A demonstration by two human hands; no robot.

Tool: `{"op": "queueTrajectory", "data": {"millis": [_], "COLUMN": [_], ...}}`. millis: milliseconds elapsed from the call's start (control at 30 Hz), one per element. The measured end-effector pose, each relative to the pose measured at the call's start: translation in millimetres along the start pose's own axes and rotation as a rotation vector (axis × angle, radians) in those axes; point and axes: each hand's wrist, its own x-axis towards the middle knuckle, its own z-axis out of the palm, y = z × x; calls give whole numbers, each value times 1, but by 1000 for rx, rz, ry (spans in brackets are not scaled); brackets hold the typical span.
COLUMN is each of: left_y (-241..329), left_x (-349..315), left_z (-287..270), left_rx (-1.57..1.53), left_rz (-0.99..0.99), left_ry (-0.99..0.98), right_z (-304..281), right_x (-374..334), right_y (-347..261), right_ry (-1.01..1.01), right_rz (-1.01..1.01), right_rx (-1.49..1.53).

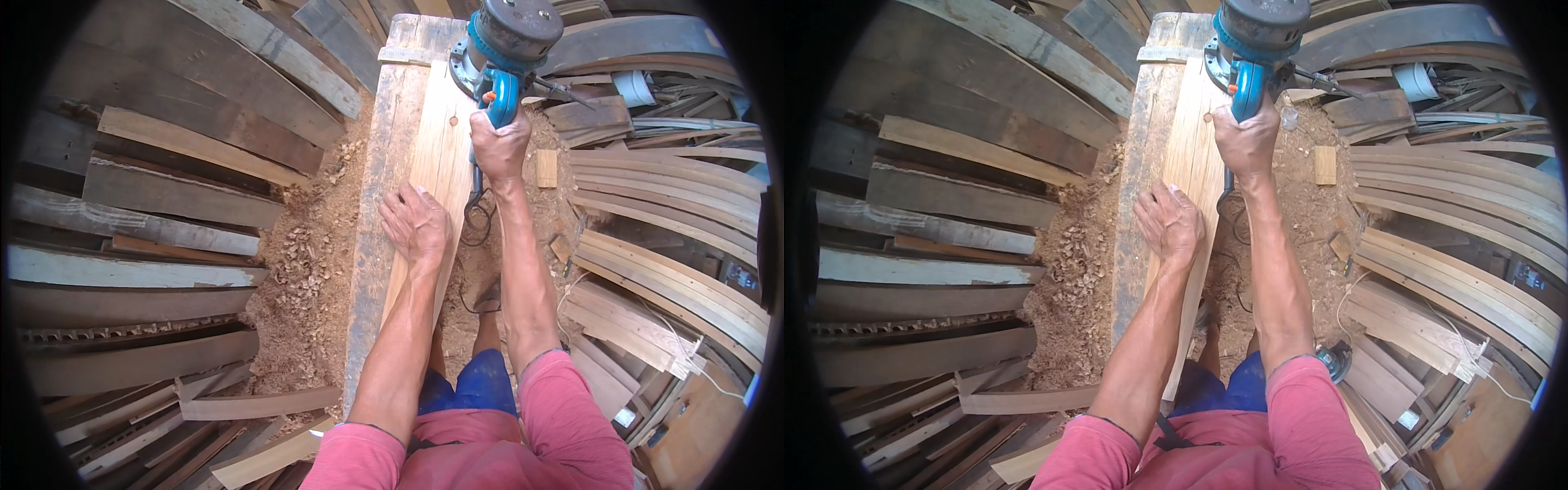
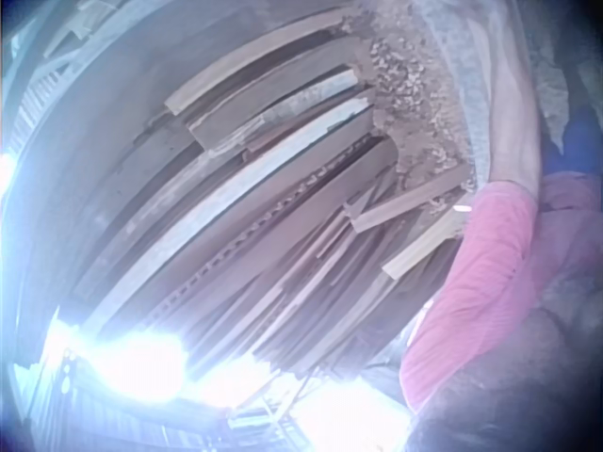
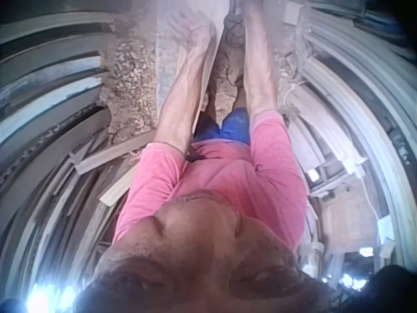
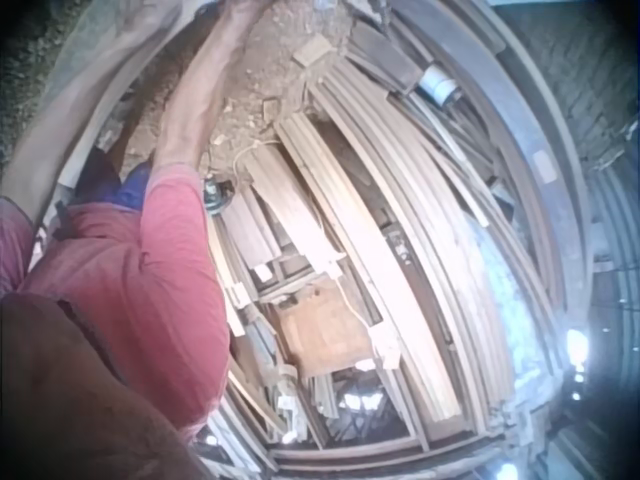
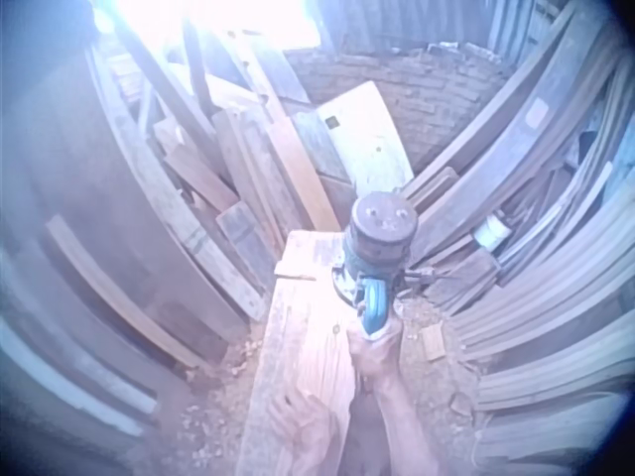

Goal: The person uses a wood router to shape the edges of several wooden boards by hand, turning the boards over to work on multiple sides.

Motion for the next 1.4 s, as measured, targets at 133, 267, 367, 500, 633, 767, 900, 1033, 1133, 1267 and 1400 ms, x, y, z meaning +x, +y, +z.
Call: {"op": "queueTrajectory", "data": {"millis": [133,267,367,500,633,767,900,1033,1133,1267,1400], "left_y": [1,-4,-1,-26,-79,-81,-81,-85,-84,-84,-84], "left_x": [-2,-1,1,10,-51,-62,-62,-62,-62,-61,-60], "left_z": [0,3,2,-8,-33,-40,-40,-39,-39,-40,-40], "left_rx": [16,36,33,-94,-93,-8,-21,-47,-61,-57,-80], "left_rz": [5,-22,-8,146,150,137,195,220,226,226,227], "left_ry": [10,-12,43,-127,-141,-76,-47,-25,-14,-19,-24], "right_z": [-13,-22,-34,-51,-67,-52,-44,-33,-27,-23,-23], "right_x": [-16,-60,-98,-154,-201,-213,-207,-185,-174,-164,-154], "right_y": [-12,-43,-57,-78,-96,-104,-88,-90,-89,-81,-70], "right_ry": [30,-31,-37,-93,-121,-94,-80,-61,-25,-17,-48], "right_rz": [-43,-16,2,135,206,329,304,288,262,220,184], "right_rx": [-86,-138,-140,-114,-153,-84,-97,-115,-113,-124,-124]}}
